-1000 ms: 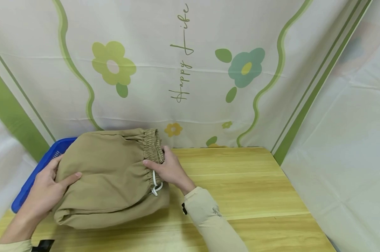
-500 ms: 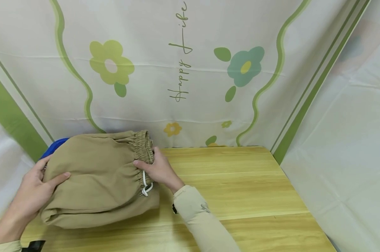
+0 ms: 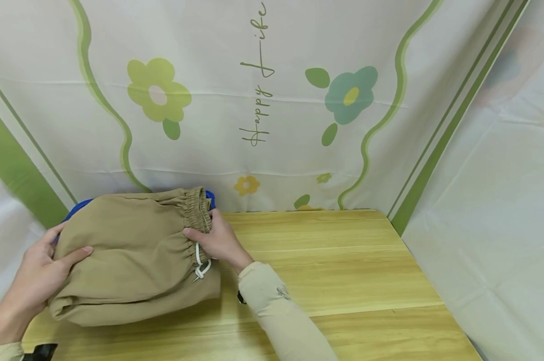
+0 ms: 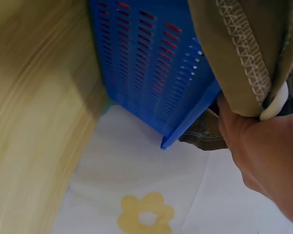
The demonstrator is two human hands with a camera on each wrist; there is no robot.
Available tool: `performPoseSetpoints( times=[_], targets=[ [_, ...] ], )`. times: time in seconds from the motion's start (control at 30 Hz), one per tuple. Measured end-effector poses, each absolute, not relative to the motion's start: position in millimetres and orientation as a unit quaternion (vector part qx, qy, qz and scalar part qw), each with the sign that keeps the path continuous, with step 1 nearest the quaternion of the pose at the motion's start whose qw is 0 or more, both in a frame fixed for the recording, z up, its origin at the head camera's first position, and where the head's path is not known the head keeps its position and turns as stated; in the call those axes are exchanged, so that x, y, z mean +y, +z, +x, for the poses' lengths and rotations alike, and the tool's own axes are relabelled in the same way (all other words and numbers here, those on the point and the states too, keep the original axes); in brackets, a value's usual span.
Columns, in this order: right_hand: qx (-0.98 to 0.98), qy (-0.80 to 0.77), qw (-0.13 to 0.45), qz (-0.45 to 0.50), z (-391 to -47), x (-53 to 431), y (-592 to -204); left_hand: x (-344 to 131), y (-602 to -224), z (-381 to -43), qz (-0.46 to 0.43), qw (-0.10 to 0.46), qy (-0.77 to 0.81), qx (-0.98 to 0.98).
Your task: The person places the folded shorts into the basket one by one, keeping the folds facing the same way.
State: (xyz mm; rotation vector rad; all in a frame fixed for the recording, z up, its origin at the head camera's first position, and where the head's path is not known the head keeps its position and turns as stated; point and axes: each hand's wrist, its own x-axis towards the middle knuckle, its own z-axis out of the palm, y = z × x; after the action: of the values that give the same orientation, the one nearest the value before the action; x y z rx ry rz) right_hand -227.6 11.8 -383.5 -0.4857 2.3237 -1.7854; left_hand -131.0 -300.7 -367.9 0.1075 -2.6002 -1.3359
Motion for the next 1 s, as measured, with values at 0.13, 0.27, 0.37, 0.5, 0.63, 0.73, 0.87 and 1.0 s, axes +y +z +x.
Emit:
performPoseSetpoints(
  times=[0.13,0.27,0.37,0.5,0.63,0.73,0.87,1.0],
  targets=[
    [0.787,-0.590,0.086,-0.159,-226,9,-379,-302,-370,-132,0.036,0.106,-0.460,-0.881],
    [0.793,-0.584,0.082,-0.156,-223,8,-377,-302,-372,-132,0.038,0.110,-0.465,-0.877],
    [0.802,-0.572,0.075,-0.154,-221,8,-376,-301,-372,-132,0.037,0.108,-0.469,-0.876],
    [0.813,-0.557,0.074,-0.150,-218,12,-374,-300,-372,-131,0.033,0.102,-0.473,-0.875],
    [0.818,-0.551,0.076,-0.145,-215,16,-372,-297,-372,-129,0.023,0.116,-0.464,-0.878],
    [0.826,-0.541,0.070,-0.146,-213,19,-370,-294,-370,-128,0.015,0.129,-0.456,-0.880],
    [0.835,-0.526,0.067,-0.146,-211,21,-369,-291,-368,-128,0.012,0.121,-0.465,-0.877],
    [0.837,-0.524,0.061,-0.148,-212,22,-369,-291,-367,-128,0.015,0.107,-0.474,-0.874]
  ],
)
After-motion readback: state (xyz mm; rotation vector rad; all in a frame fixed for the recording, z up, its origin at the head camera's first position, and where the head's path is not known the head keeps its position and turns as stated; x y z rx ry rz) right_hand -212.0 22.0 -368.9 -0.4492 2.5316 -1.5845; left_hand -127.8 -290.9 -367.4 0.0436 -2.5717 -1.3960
